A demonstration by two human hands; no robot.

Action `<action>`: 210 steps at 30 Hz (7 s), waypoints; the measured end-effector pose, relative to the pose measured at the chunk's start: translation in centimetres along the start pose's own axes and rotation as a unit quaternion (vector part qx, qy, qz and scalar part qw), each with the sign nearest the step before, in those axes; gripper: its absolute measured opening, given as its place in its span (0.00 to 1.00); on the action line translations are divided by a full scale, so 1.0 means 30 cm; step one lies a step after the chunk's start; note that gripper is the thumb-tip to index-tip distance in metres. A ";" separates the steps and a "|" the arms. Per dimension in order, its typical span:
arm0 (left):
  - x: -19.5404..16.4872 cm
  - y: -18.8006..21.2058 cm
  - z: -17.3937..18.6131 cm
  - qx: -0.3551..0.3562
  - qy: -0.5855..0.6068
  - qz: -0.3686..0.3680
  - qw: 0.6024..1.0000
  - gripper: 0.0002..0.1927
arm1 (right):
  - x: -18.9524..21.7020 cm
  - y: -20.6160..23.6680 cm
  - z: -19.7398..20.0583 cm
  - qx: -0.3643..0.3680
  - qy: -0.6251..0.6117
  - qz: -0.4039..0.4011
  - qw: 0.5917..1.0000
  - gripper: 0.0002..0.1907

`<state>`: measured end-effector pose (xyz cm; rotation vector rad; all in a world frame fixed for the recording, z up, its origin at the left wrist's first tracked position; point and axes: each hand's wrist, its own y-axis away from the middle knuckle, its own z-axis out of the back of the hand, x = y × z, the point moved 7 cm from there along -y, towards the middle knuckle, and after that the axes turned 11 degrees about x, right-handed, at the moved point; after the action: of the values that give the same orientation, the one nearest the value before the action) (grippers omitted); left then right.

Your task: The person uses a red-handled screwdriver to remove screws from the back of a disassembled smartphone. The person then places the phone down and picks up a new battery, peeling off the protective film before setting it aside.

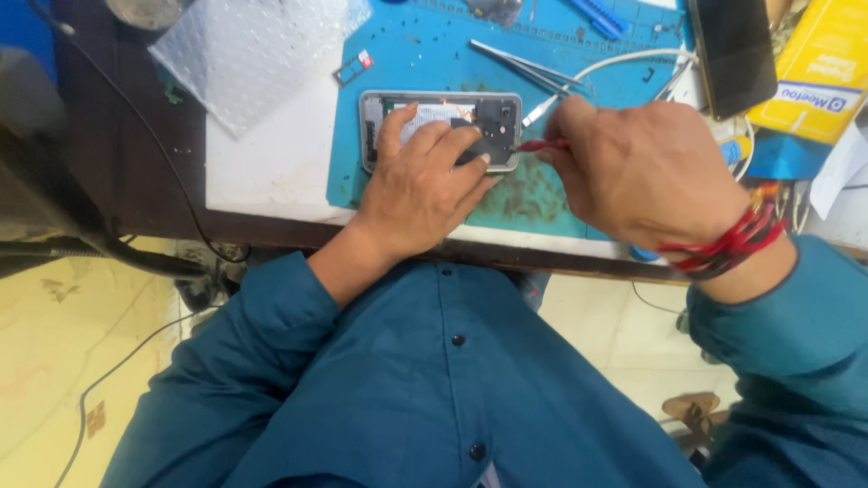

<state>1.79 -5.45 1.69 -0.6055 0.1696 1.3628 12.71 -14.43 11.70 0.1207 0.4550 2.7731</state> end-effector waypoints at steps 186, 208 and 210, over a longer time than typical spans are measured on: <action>0.105 0.009 0.100 0.062 -0.014 0.086 0.994 0.39 | -0.105 0.199 -0.251 -0.303 -0.698 -0.082 0.644 0.12; 0.238 0.055 0.051 0.110 0.490 0.291 0.814 0.18 | 0.027 0.190 -0.551 -0.220 -0.752 -0.159 0.601 0.07; 0.233 0.119 0.056 -0.049 0.667 0.291 0.684 0.17 | 0.025 0.195 -0.507 -0.247 -0.712 -0.148 0.640 0.07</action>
<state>-0.43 1.72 -1.17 -1.6691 1.6042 1.2395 8.17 -23.93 -0.78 1.6805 -0.6363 1.5566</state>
